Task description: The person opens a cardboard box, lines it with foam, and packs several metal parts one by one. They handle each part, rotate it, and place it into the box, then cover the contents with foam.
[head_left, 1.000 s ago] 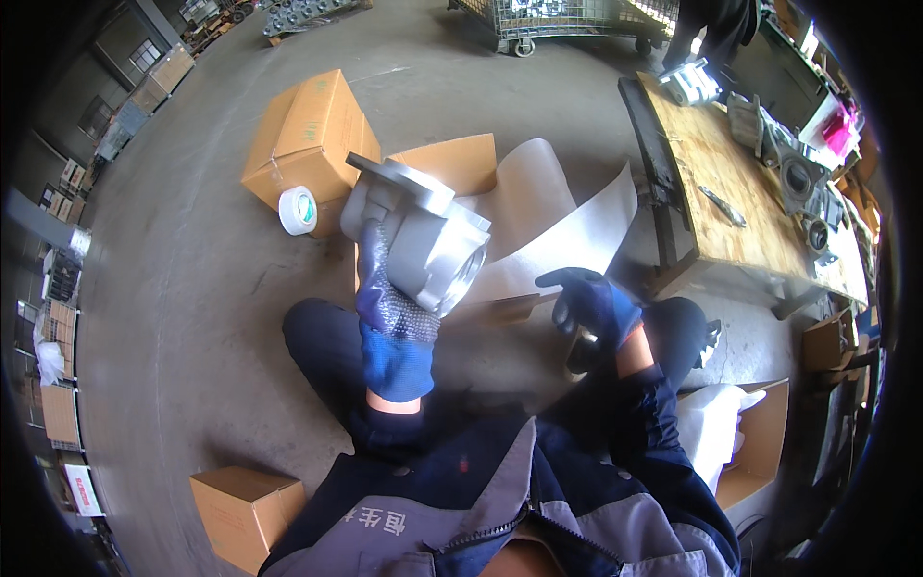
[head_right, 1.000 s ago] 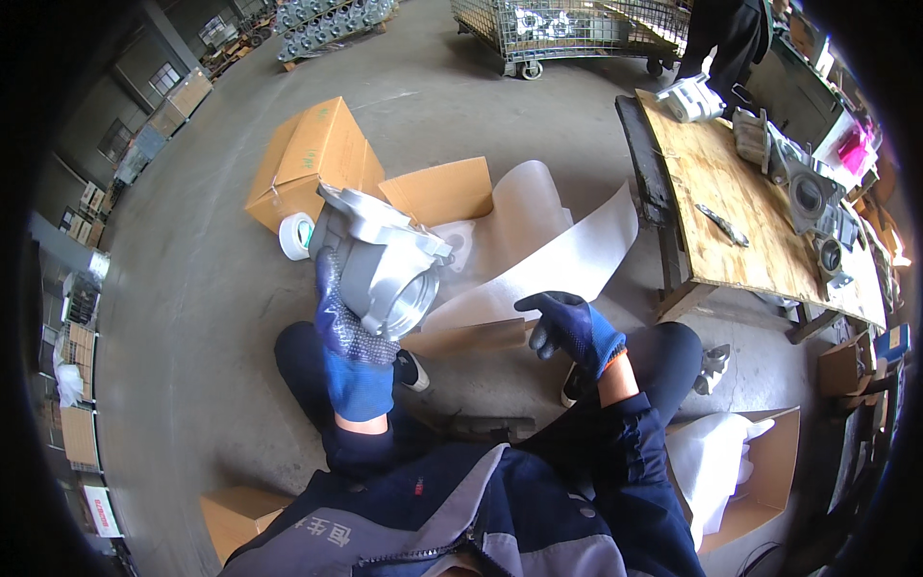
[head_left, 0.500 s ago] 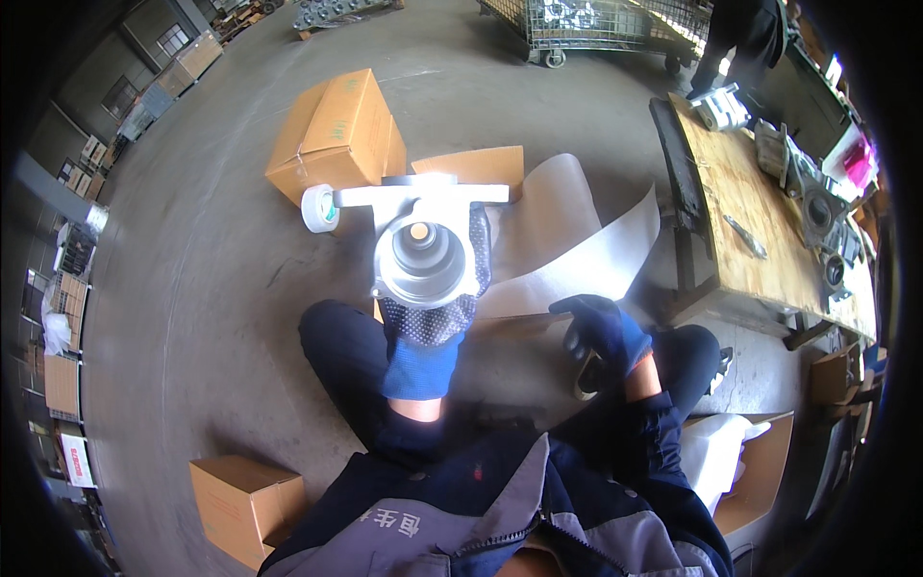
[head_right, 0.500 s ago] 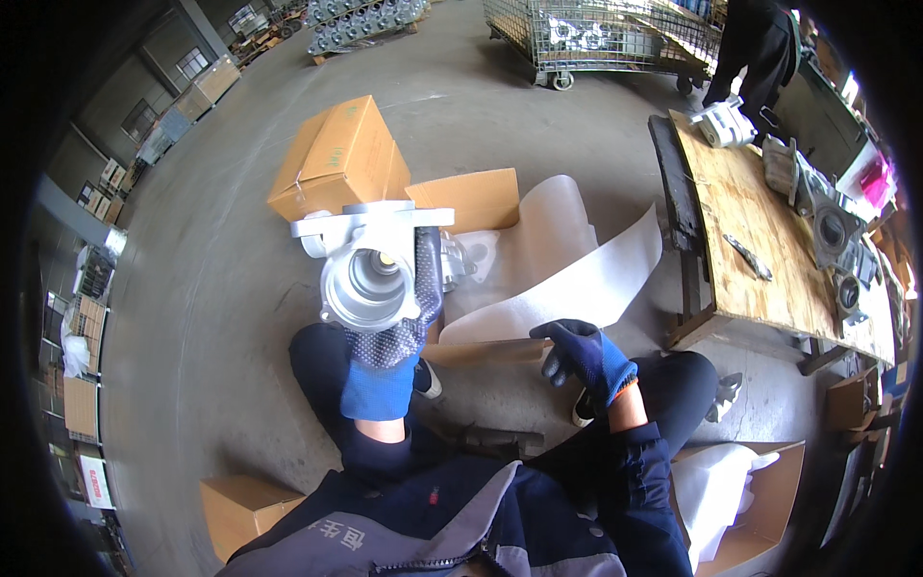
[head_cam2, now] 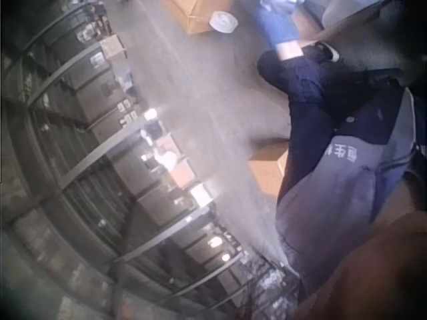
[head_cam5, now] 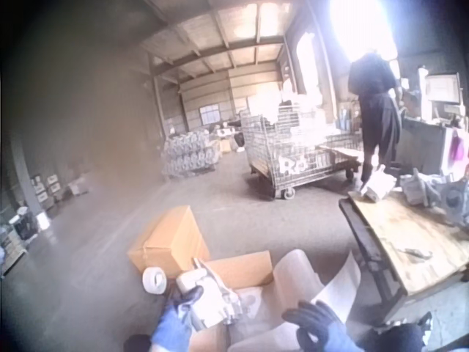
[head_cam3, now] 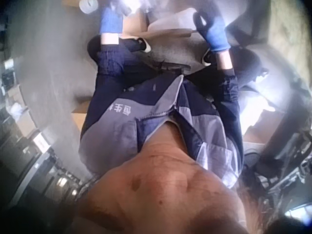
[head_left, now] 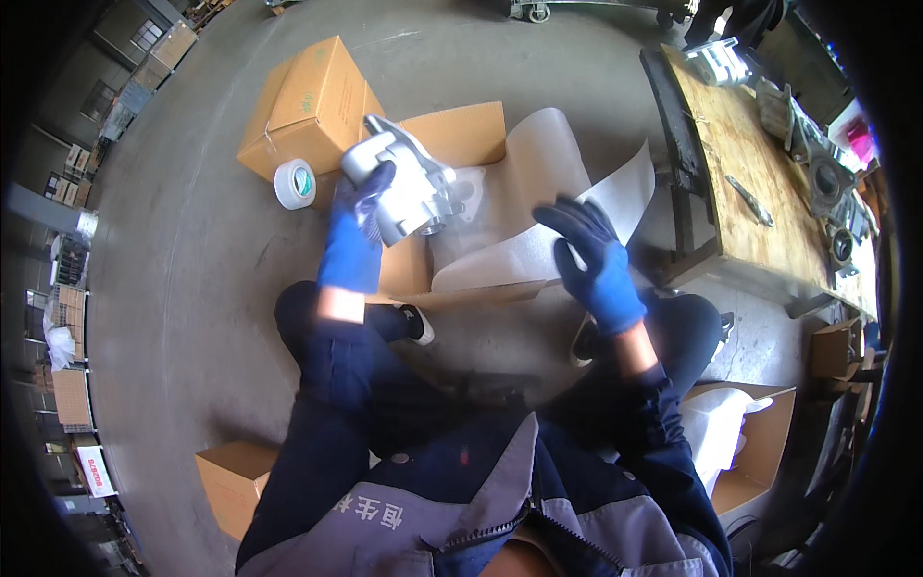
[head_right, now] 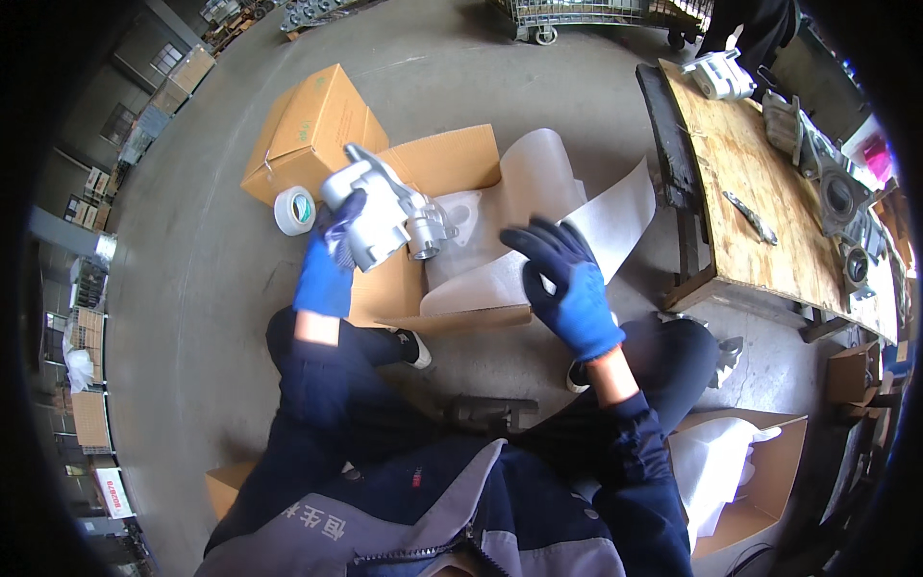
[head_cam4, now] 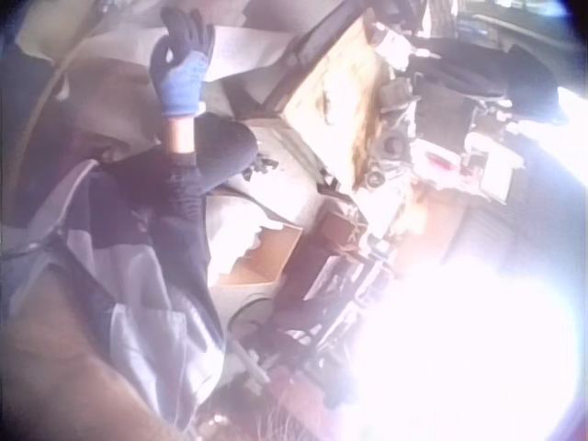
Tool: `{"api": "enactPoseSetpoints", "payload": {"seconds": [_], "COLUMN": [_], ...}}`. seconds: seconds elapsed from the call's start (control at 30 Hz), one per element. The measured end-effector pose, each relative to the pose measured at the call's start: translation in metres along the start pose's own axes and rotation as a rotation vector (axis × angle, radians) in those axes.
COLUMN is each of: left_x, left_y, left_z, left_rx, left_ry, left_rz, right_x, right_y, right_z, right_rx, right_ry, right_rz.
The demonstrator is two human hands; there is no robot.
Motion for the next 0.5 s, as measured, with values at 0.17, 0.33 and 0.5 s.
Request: {"api": "enactPoseSetpoints", "payload": {"seconds": [0.17, 0.33, 0.5], "left_x": [0.092, 0.172, 0.176], "left_y": [0.038, 0.059, 0.059], "left_z": [0.013, -0.026, -0.055], "left_rx": [0.065, 0.172, 0.13], "left_ry": [0.243, 0.6, 0.933], "left_rz": [0.402, 0.624, 0.667], "right_x": [-0.043, -0.039, -0.037], "right_y": [-0.081, -0.102, -0.1], "right_z": [-0.006, -0.048, -0.045], "right_rx": [0.316, 0.655, 0.671], "right_ry": [-0.066, -0.207, -0.258], "right_rz": [-0.441, -0.484, -0.431]}}
Point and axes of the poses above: each hand's wrist, its own z-axis towards the middle knuckle, its own y-axis out of the back of the hand, x = y × z, the point moved 6 cm from there along z, towards the middle knuckle, and after that the axes turned 9 degrees about -y, right-handed, at the moved point
